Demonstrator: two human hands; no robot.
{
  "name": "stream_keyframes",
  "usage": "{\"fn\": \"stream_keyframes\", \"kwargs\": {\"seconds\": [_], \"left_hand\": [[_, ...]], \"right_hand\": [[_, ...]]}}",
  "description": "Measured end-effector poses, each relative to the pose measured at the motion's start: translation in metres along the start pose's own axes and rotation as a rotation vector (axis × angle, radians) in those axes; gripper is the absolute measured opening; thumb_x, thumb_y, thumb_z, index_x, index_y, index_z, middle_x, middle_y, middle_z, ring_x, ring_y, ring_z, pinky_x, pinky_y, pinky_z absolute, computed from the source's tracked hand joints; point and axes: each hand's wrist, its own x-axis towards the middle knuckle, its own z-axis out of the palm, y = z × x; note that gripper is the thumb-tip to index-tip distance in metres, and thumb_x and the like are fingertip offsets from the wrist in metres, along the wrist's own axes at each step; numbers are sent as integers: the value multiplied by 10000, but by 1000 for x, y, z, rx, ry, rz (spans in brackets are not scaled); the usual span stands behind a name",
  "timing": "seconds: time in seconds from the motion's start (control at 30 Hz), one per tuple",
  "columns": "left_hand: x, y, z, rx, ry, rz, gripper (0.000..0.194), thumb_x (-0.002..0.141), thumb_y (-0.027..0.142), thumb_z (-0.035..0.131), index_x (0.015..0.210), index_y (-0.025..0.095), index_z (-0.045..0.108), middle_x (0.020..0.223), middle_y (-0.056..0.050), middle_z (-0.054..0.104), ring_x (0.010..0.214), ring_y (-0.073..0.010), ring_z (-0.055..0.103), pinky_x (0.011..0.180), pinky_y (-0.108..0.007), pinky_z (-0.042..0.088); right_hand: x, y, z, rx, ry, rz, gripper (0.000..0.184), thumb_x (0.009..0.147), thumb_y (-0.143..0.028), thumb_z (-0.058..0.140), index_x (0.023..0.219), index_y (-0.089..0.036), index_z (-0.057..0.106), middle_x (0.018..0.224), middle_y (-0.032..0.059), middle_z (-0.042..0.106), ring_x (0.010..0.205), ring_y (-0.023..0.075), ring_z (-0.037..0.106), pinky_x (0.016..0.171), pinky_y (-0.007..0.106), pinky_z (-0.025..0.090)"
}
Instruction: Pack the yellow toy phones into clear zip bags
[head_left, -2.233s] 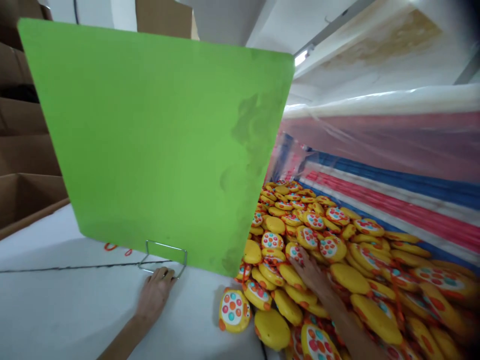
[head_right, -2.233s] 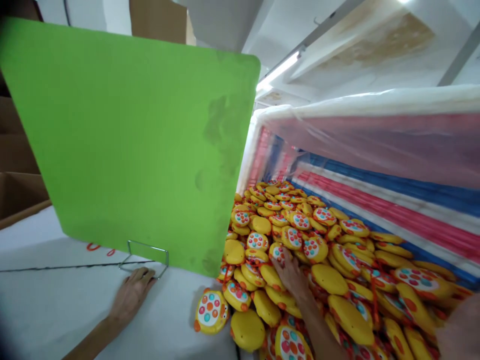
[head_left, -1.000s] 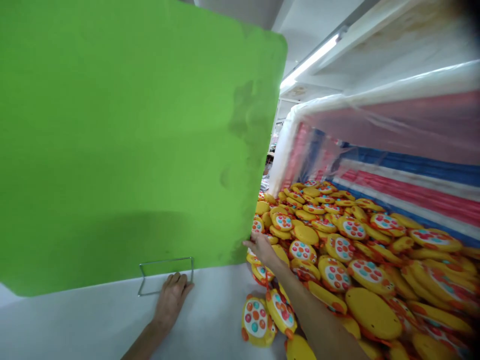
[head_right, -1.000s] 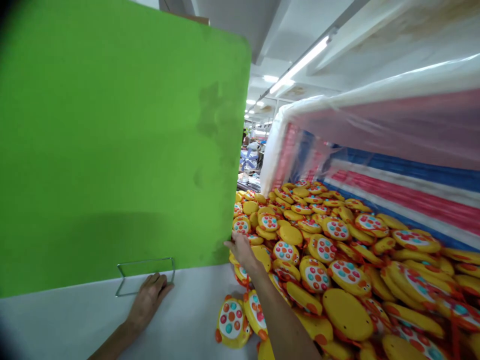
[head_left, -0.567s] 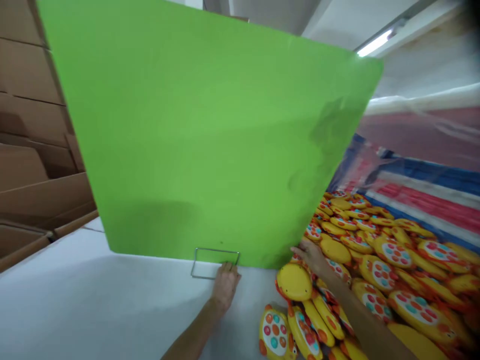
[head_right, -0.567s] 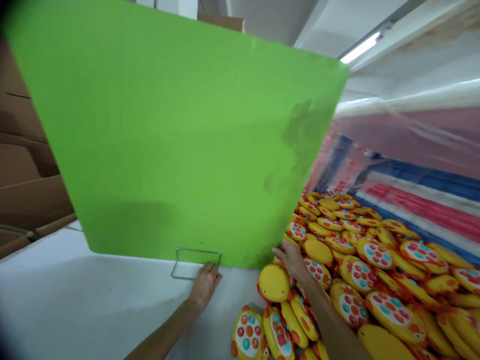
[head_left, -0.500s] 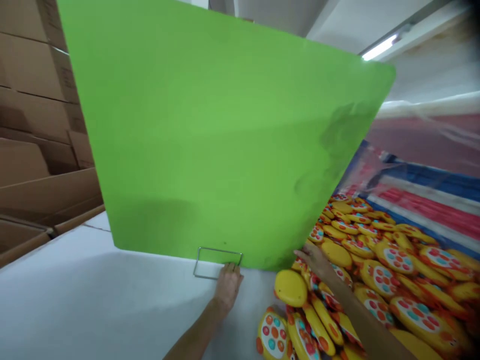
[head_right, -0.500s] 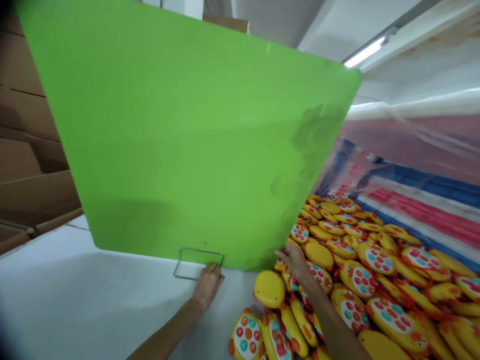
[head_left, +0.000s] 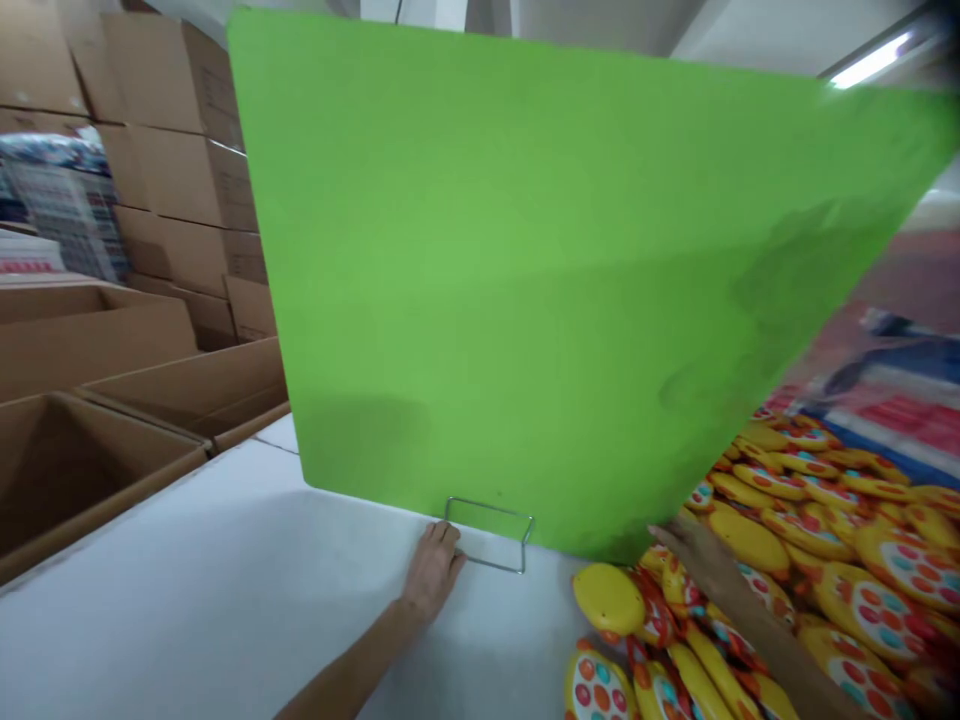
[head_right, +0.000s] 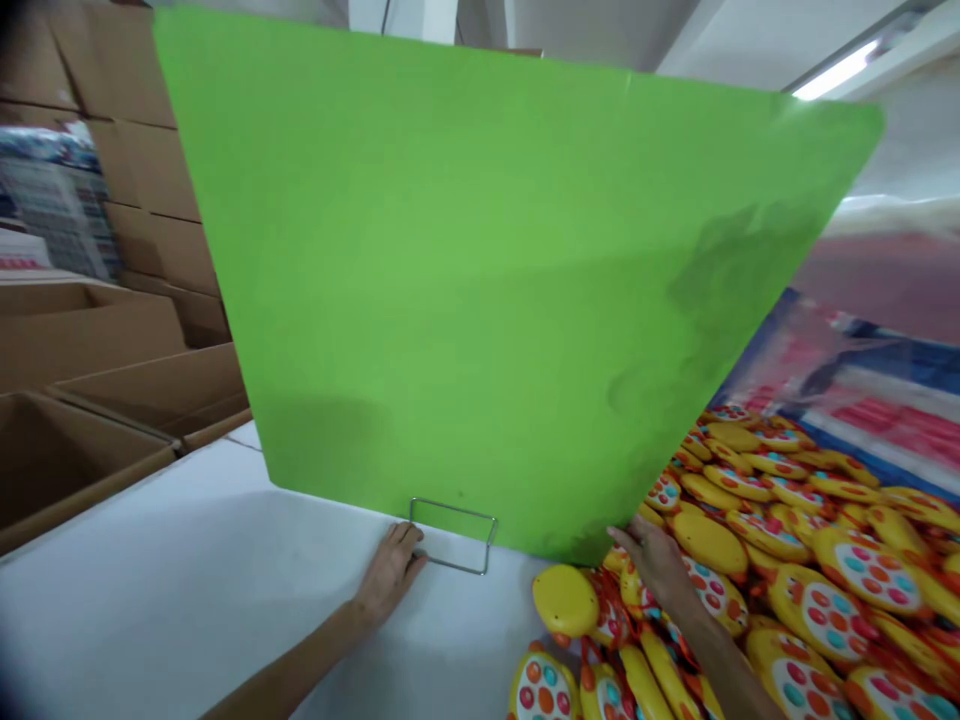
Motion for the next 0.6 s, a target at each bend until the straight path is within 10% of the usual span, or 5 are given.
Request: {"fn": "stream_keyframes", "kwargs": {"seconds": [0.6], "left_hand": [[31,-9,2,-45,-16,60,90,860,215,559,880,139,604,966,-33,625,904,-182,597,800,-389,494]], "right_hand": [[-3,-17,12,23,91,-2,240,884,-313,539,1067,-161,572,1062,45,615,883,175,616,767,374,519]]}}
